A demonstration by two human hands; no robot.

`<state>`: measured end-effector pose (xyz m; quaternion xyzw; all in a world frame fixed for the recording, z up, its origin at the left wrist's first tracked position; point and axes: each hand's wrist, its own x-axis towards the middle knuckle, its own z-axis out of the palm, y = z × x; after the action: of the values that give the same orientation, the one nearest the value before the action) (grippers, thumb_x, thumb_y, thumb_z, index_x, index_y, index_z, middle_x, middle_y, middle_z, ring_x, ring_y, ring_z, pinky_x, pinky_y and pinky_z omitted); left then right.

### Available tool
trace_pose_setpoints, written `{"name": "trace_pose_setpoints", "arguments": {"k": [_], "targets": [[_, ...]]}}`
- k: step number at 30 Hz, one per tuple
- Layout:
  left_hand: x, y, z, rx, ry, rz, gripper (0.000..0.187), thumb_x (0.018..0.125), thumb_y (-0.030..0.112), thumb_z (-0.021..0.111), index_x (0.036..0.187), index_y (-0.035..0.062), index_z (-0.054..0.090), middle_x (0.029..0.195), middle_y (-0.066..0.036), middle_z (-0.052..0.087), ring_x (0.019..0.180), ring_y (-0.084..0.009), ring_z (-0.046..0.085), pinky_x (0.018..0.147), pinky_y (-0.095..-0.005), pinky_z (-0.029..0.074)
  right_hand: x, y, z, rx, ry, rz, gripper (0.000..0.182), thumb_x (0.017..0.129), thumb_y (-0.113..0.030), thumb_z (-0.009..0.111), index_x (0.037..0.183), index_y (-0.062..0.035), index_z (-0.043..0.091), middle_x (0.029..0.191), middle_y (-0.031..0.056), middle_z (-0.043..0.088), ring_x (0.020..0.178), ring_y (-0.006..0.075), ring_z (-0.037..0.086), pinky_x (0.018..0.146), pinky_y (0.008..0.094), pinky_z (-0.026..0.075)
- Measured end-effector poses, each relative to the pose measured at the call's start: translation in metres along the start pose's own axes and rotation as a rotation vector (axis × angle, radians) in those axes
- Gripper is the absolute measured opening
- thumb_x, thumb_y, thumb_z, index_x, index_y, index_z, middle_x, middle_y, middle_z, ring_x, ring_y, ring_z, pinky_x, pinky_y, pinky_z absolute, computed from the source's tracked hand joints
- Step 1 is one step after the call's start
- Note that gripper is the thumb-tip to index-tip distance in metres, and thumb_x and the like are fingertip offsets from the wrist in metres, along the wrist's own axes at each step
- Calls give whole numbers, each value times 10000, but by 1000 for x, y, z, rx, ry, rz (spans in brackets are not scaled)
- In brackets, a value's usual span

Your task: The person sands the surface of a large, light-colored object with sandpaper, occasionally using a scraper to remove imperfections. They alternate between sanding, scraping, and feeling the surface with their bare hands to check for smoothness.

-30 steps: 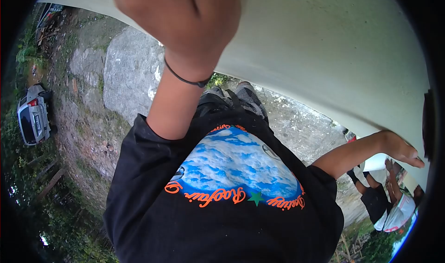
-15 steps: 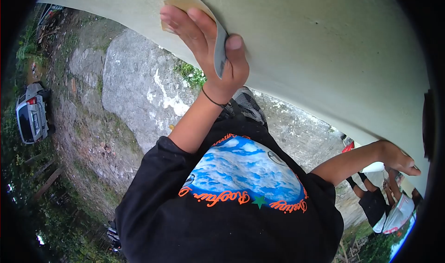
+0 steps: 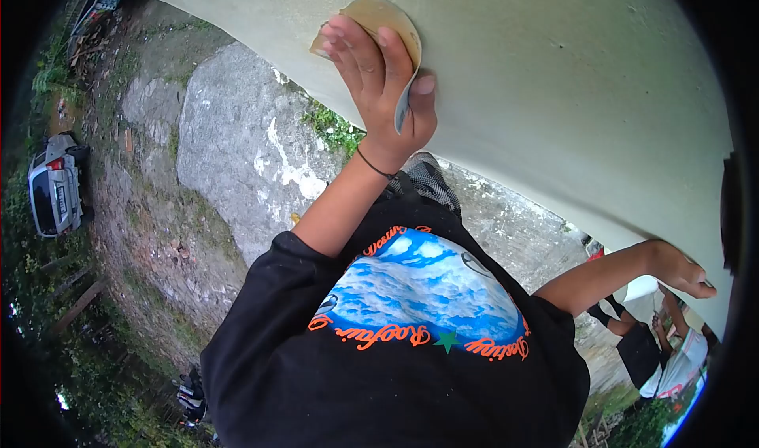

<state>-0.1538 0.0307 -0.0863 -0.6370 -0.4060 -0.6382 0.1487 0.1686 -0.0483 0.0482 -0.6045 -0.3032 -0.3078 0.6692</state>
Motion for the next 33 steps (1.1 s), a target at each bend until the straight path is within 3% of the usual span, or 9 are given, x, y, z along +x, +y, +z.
{"name": "trace_pose_setpoints", "arguments": {"k": [4, 6, 9, 11, 16, 19, 23, 24, 33], "targets": [[78, -45, -30, -195, 54, 71, 542, 965, 274, 397, 1399, -15, 253, 1502, -207, 68, 1404, -295, -27, 1105, -392, 16, -3, -6, 2, 37, -10, 20, 638, 853, -366, 302, 1398, -41, 227, 1459, 137, -289, 1391, 289, -40, 1059, 400, 300], [132, -31, -35, -328, 273, -255, 486, 983, 330, 407, 735, -46, 588, 645, -57, 603, 525, -99, 496, 506, -258, 377, -3, -4, 2, 30, -6, 10, 634, 855, -360, 301, 1398, -41, 227, 1461, 141, -284, 1391, 292, -38, 1060, 405, 296], [118, -27, -16, -415, 386, -267, 466, 983, 305, 421, 723, -45, 584, 624, -46, 589, 519, -86, 481, 488, -247, 364, -5, -10, 4, 20, 8, -1, 621, 860, -348, 300, 1395, -41, 229, 1470, 154, -246, 1387, 306, 7, 1057, 414, 295], [64, -20, -25, 30, -8, 98, 537, 969, 261, 357, 1399, -38, 240, 1480, -256, 112, 1396, -350, 5, 1104, -475, 27, -7, -12, 5, 19, 25, 7, 613, 863, -341, 300, 1393, -41, 232, 1478, 163, -212, 1382, 316, 50, 1054, 418, 298], [68, -29, -38, 95, -98, 133, 554, 957, 256, 349, 1420, -13, 210, 1491, -253, 38, 1388, -390, -4, 1098, -481, 22, 0, 0, 2, 54, 17, 1, 614, 833, -299, 323, 1378, -28, 238, 1418, 210, 171, 1272, 325, 289, 999, 415, 351], [159, -38, -66, -547, -131, 131, 446, 982, 279, 430, 720, -44, 591, 620, -57, 594, 508, -85, 471, 461, -256, 346, 4, 9, 1, 66, 19, -46, 619, 817, -279, 330, 1374, -24, 236, 1361, 210, 273, 1228, 318, 337, 982, 410, 362], [122, -24, -4, -342, 453, 164, 473, 948, 247, 496, 1322, -27, 405, 1356, -206, 424, 1301, -168, 318, 1032, -171, 170, 13, 30, -3, 127, 66, -103, 565, 854, -244, 351, 1352, 4, 253, 1296, 211, 341, 1123, 284, 422, 939, 381, 391], [71, -24, -40, -132, -118, 74, 396, 905, 95, 452, 1277, -39, 465, 1416, -261, 305, 1362, -360, 221, 1082, -398, 189, 12, 26, -3, 105, 55, -93, 586, 837, -251, 339, 1362, -10, 243, 1311, 204, 325, 1160, 292, 392, 960, 390, 377], [-120, -21, -199, 65, -406, -966, 396, 864, -9, 447, 1255, 21, 503, 1152, -195, 578, 967, -267, 611, 813, -327, 456, -31, -15, -6, 103, -79, 35, 565, 850, -200, 386, 1372, -27, 256, 1328, 179, 326, 1202, 274, 370, 975, 389, 370]]}}
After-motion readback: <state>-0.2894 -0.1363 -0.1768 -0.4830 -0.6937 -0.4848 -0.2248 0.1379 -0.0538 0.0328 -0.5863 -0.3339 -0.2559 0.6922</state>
